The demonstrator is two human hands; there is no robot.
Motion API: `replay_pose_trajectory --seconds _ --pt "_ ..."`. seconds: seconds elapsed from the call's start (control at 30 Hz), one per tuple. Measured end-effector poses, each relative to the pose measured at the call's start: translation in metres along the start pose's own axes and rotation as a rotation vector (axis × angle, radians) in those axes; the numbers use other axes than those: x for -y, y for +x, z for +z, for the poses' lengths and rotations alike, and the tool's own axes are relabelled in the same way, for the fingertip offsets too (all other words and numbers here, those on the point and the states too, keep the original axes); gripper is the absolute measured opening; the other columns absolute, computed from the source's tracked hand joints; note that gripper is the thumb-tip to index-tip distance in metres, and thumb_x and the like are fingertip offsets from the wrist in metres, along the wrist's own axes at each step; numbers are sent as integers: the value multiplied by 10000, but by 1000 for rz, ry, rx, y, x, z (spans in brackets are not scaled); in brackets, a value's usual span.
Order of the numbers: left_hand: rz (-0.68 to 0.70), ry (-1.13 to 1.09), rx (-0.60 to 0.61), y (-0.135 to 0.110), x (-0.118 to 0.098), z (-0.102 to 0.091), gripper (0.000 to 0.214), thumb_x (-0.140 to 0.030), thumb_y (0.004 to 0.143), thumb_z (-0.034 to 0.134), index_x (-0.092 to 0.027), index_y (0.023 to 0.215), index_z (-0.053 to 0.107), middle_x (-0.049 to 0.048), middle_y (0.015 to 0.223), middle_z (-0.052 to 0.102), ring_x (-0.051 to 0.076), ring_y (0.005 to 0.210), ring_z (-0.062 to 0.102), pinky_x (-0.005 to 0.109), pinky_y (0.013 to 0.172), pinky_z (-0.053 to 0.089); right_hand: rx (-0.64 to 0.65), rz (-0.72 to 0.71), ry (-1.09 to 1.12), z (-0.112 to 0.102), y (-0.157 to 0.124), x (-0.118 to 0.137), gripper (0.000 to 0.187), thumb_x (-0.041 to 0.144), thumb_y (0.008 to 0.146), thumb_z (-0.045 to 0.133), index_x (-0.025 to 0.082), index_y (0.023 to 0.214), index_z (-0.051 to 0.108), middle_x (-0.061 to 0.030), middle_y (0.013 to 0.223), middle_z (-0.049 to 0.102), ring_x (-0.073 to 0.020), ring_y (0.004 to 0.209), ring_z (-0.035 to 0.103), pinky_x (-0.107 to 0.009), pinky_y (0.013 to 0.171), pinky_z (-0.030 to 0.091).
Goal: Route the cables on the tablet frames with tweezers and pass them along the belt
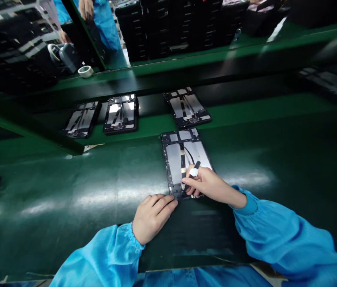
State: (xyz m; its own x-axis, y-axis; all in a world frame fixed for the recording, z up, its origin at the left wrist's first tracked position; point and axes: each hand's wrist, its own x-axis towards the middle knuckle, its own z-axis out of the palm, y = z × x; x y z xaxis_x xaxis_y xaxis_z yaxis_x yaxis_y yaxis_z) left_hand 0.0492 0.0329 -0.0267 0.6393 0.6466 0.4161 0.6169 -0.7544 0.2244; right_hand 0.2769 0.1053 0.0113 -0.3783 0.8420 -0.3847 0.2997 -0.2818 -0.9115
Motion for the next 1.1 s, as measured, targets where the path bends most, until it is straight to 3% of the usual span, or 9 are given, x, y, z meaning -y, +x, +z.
replay_pose_trajectory --seconds 0.33,0.63,0.87,1.1 --pt "11 39 9 1 -3 2 244 -155 972 527 -165 1200 614 64 1159 687 189 994 597 313 765 465 2 -5 -14 -3 -2 -2 195 349 829 654 216 790 517 23 568 651 -202 616 735 -235 466 564" --pt "72 198 105 9 -11 -9 358 -108 1011 352 -144 1298 562 88 1173 661 200 931 589 325 715 440 -13 -30 16 -3 -3 -4 190 356 830 664 226 792 531 20 576 656 -211 603 724 -263 464 557" --pt "54 172 117 14 -13 -9 370 -103 1020 306 -143 1277 569 93 1127 651 202 928 581 326 726 438 -206 -189 -137 -22 -27 -18 233 418 913 585 224 788 556 -11 682 650 -195 625 674 -284 519 523" --pt "19 129 73 10 -8 -4 342 -115 1008 377 -170 1284 572 105 1140 626 222 996 573 339 778 464 -202 -255 -265 -20 -31 -26 224 394 930 578 220 790 591 -5 729 617 -168 597 611 -284 528 456"
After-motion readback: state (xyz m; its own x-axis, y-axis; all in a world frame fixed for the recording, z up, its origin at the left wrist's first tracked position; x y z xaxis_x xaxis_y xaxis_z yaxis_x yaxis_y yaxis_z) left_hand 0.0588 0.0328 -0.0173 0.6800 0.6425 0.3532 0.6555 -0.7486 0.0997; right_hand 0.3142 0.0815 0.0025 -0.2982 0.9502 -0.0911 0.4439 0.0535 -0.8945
